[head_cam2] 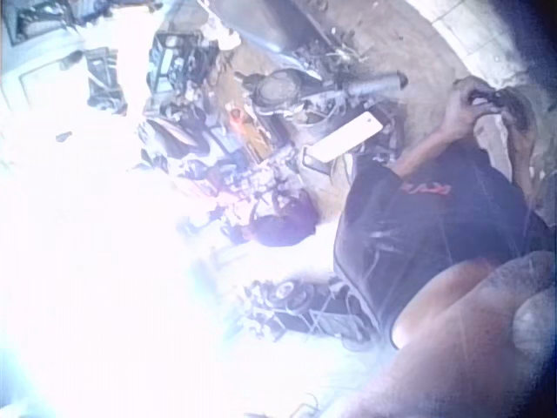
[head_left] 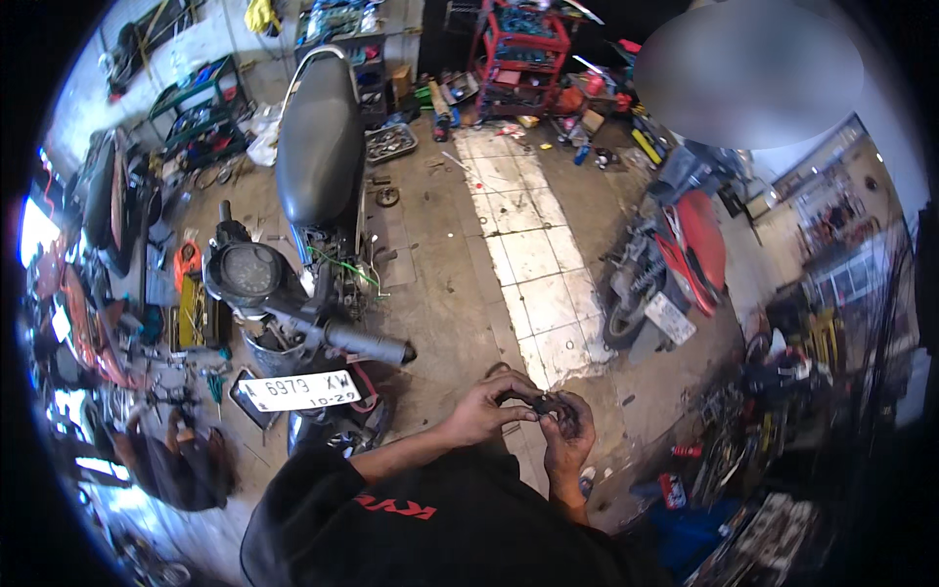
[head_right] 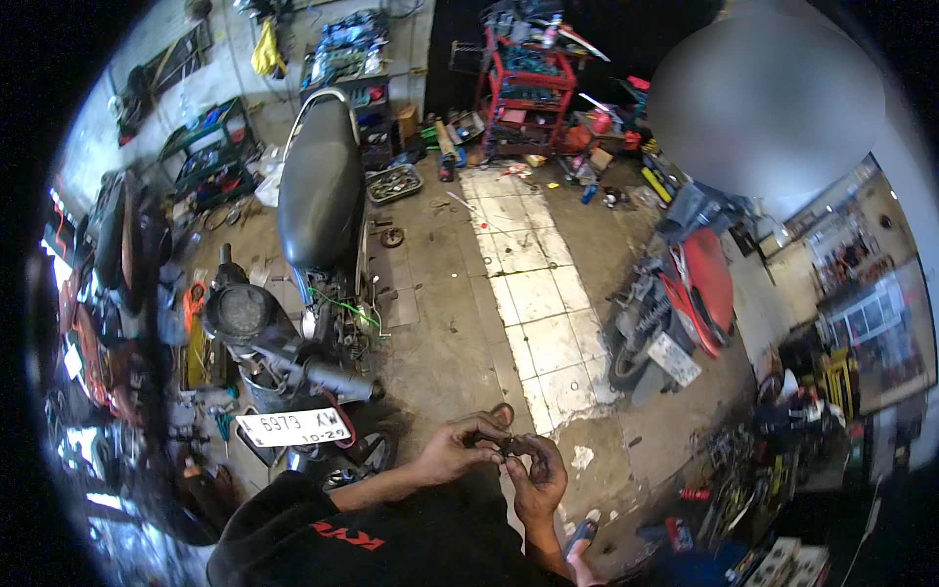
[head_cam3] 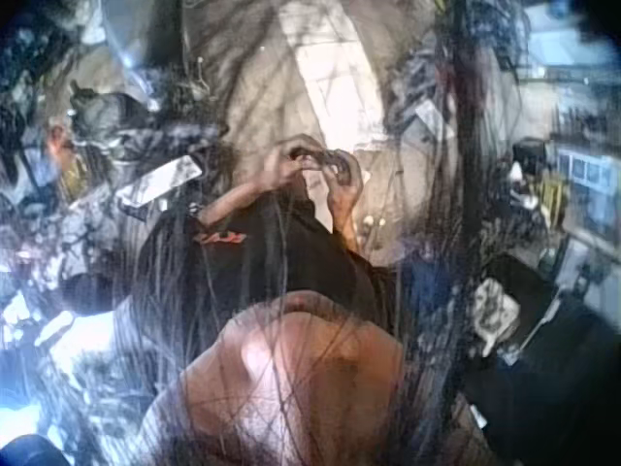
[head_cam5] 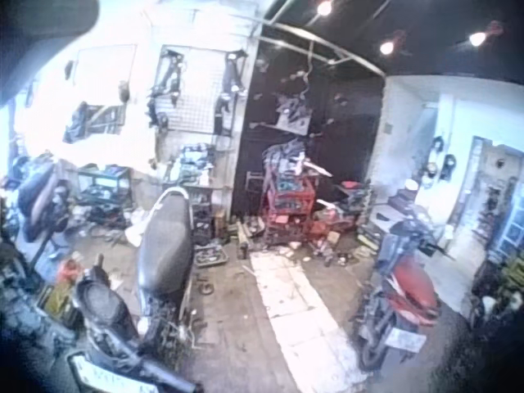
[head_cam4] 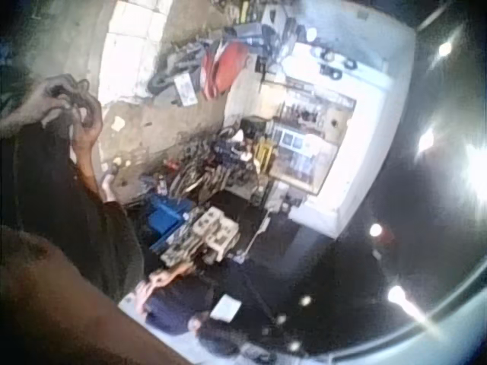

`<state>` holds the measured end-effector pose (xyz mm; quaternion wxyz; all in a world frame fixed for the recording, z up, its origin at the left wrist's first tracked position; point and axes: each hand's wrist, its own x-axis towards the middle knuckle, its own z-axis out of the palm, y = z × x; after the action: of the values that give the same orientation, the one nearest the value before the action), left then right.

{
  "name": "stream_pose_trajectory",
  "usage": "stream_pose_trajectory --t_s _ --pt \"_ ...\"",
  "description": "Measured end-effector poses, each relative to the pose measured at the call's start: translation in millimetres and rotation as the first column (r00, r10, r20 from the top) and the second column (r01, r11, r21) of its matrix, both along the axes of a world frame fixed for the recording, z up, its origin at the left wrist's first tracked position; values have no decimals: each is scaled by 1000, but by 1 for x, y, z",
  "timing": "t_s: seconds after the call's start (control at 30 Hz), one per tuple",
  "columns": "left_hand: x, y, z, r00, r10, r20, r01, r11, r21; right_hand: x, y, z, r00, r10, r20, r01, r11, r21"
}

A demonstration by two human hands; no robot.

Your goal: The person holds a small black mechanical component, applies glue from a tube to its internal surface, and fits a small metal pin and spring into the component by hand.

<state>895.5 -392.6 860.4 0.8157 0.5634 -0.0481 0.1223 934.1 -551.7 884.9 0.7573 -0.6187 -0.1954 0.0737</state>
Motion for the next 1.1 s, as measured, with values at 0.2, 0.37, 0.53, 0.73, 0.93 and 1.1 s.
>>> stream_pose_trajectory --t_s 0.2,0.37,0.53,0.73,0.93,1.1 --pt "130 68 -19 948 303 -94 -312 945 -101 202 92 -3 897 441 14 -433 886 -164" --pt "199 133 6 754 589 -290 -629 774 -65 348 213 3 522 850 66 -770 503 -393" --pt "288 229 -21 556 782 -282 -815 579 -2 470 375 -24 339 934 111 -811 350 -469" --pt "399 398 -10 487 836 -253 -873 477 -104 627 501 -188 648 753 -119 -587 393 -708" --pt "497 547 12 499 827 -259 -859 512 -16 783 412 -334 658 740 -136 -222 18 -975" --pt "572 672 -6 527 821 -218 -826 556 95 857 393 -392 354 881 -313 17 -341 -940"
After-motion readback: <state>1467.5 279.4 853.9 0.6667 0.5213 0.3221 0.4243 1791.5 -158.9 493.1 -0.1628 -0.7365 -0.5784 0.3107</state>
